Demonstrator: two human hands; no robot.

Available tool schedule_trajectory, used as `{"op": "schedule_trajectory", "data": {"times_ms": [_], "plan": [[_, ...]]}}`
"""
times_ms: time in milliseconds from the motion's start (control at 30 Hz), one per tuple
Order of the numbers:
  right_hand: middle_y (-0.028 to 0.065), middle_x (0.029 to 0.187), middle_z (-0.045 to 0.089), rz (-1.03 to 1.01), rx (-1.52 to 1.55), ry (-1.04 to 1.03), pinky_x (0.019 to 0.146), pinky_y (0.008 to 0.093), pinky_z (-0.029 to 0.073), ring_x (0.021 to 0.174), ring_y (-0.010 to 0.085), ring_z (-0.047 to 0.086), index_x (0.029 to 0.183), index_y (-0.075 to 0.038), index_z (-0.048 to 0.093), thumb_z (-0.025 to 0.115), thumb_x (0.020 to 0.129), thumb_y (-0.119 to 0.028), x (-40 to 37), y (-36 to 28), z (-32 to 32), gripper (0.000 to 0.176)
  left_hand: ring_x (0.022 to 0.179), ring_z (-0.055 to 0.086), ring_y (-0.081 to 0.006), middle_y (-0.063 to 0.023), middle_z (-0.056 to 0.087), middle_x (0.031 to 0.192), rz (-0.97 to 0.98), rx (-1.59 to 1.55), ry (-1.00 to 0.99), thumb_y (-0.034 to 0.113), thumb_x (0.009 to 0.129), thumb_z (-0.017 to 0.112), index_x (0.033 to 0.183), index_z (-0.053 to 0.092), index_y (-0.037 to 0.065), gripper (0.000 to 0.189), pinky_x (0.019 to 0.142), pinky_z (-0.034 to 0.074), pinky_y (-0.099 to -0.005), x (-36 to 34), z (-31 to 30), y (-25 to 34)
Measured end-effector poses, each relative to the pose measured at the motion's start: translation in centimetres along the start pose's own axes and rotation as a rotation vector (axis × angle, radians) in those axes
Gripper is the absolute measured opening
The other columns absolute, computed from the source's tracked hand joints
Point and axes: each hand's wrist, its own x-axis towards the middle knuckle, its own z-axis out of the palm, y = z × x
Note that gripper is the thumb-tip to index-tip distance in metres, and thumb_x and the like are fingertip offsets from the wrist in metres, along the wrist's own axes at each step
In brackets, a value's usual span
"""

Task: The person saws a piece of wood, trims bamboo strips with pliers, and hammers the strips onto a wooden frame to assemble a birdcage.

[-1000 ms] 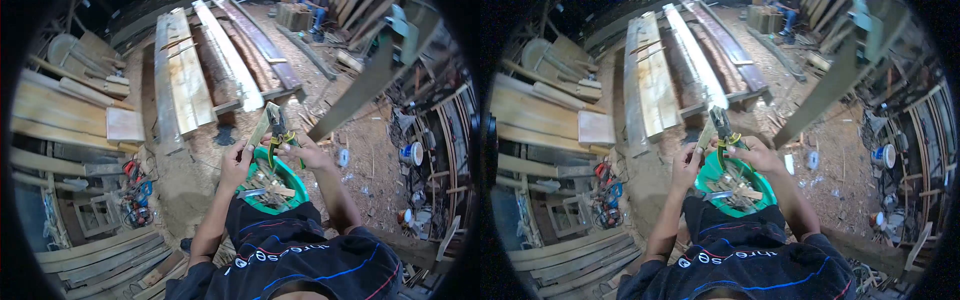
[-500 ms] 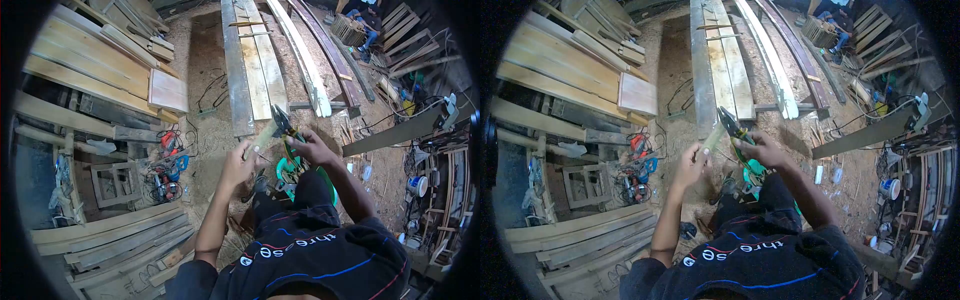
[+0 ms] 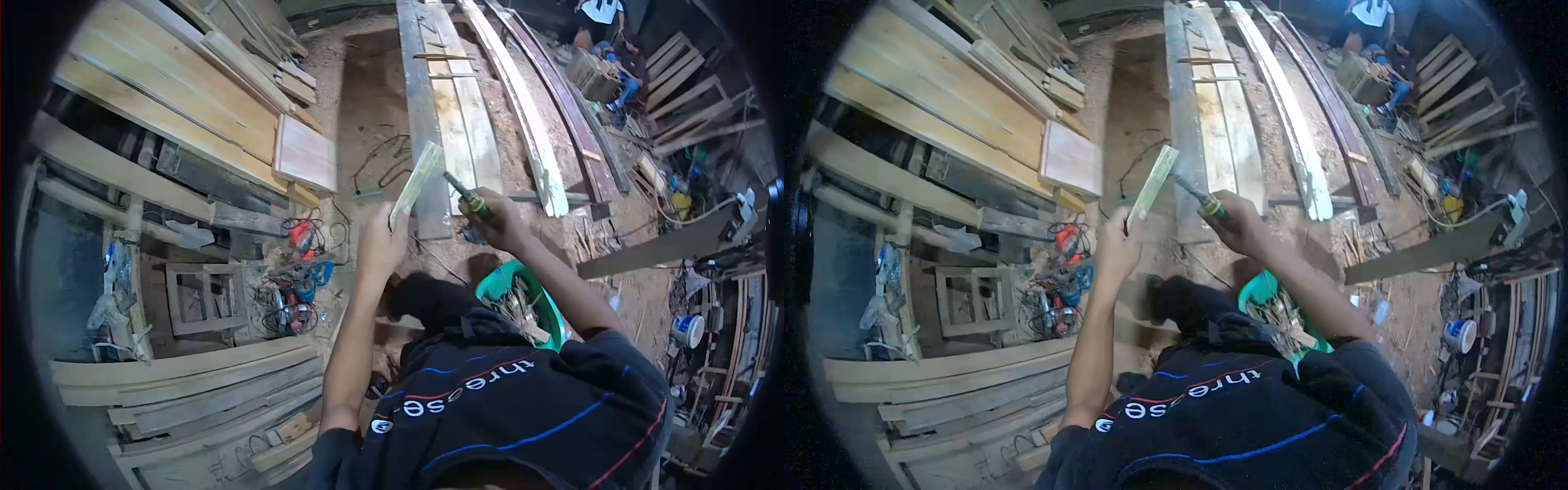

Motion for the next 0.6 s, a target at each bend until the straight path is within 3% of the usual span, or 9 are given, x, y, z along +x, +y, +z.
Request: {"op": "schedule_trajectory", "data": {"times_ms": [33, 133, 167, 267, 300, 433, 533, 600], "plan": [[0.0120, 0.082, 0.060, 0.026, 0.105, 0.065, 0.063, 0.0347, 0.047, 0.074, 0.0231, 0.059, 0.087, -0.001, 0.062, 0.064, 0.090, -0.010, 1.0, -0.2, 1.1, 0.010, 0.055, 0.051, -0.0142, -0.0098, 0.055, 0.060, 0.126, -0.009, 0.089, 0.025, 0.094, 0.057, 0.090, 0.059, -0.001, 0.026, 0.052, 0.041, -0.0325, 1.2, 0.2, -1.7], [0.0060, 0.083, 0.062, 0.251, 0.447, 0.208, 0.061, 0.0303, 0.046, 0.071, 0.0135, 0.057, 0.089, 0.000, 0.064, 0.061, 0.094, -0.017, 4.3, 0.2, 4.3, 0.018, 0.055, 0.049, -0.0084, -0.0037, 0.053, 0.059, 0.046, -0.142, -0.015, 0.025, 0.095, 0.056, 0.086, 0.059, 0.001, 0.025, 0.052, 0.040, -0.0279, 5.3, -0.9, -4.4], [0.0043, 0.082, 0.063, 0.352, 0.571, 0.251, 0.061, 0.0290, 0.046, 0.070, 0.0111, 0.057, 0.089, 0.000, 0.065, 0.060, 0.095, -0.019, 5.3, 0.5, 5.1, 0.021, 0.073, 0.063, -0.0338, -0.0220, 0.062, 0.078, 0.004, -0.153, -0.067, 0.023, 0.093, 0.056, 0.093, 0.060, -0.002, 0.025, 0.065, 0.047, -0.0395, 7.0, -1.4, -4.9], [0.0034, 0.077, 0.064, 0.439, 0.515, 0.219, 0.059, 0.0270, 0.045, 0.065, 0.0103, 0.056, 0.092, 0.001, 0.066, 0.058, 0.097, -0.025, 8.3, 2.6, 6.3, 0.028, 0.066, 0.061, -0.0235, -0.0144, 0.062, 0.072, 0.091, -0.182, -0.130, 0.023, 0.094, 0.055, 0.090, 0.059, -0.001, 0.025, 0.063, 0.046, -0.0349, 11.5, -2.1, -6.8], [0.0033, 0.068, 0.062, 0.475, 0.471, 0.288, 0.057, 0.0280, 0.045, 0.061, 0.0111, 0.056, 0.091, 0.001, 0.066, 0.058, 0.096, -0.032, 9.1, 2.9, 7.0, 0.034, 0.064, 0.056, -0.0145, -0.0068, 0.059, 0.068, -0.006, -0.257, -0.266, 0.024, 0.095, 0.054, 0.090, 0.059, 0.001, 0.025, 0.062, 0.045, -0.0309, 12.6, -3.1, -5.8], [0.0072, 0.065, 0.064, 0.577, 0.370, 0.450, 0.055, 0.0285, 0.047, 0.061, 0.0118, 0.061, 0.082, 0.003, 0.065, 0.059, 0.093, -0.042, 11.5, 4.9, 8.5, 0.047, 0.061, 0.054, -0.0098, -0.0021, 0.057, 0.067, 0.071, -0.351, -0.385, 0.026, 0.097, 0.052, 0.092, 0.057, 0.002, 0.025, 0.059, 0.044, -0.0279, 17.8, -1.6, -7.4], [0.0087, 0.063, 0.064, 0.713, 0.256, 0.520, 0.054, 0.0290, 0.048, 0.059, 0.0141, 0.063, 0.079, 0.003, 0.065, 0.060, 0.093, -0.042, 13.3, 3.8, 7.0, 0.047, 0.062, 0.054, -0.0082, -0.0008, 0.057, 0.068, -0.003, -0.521, -0.451, 0.024, 0.098, 0.052, 0.091, 0.057, 0.003, 0.023, 0.059, 0.044, -0.0262, 20.4, -0.1, -5.9], [0.0086, 0.060, 0.062, 0.764, 0.198, 0.610, 0.053, 0.0297, 0.048, 0.055, 0.0151, 0.062, 0.076, 0.003, 0.063, 0.060, 0.092, -0.041, 14.3, 3.5, 6.2, 0.048, 0.062, 0.055, -0.0074, -0.0006, 0.058, 0.068, 0.047, -0.595, -0.494, 0.022, 0.098, 0.051, 0.093, 0.057, 0.003, 0.020, 0.056, 0.043, -0.0247, 22.8, 2.3, -6.7]]}}
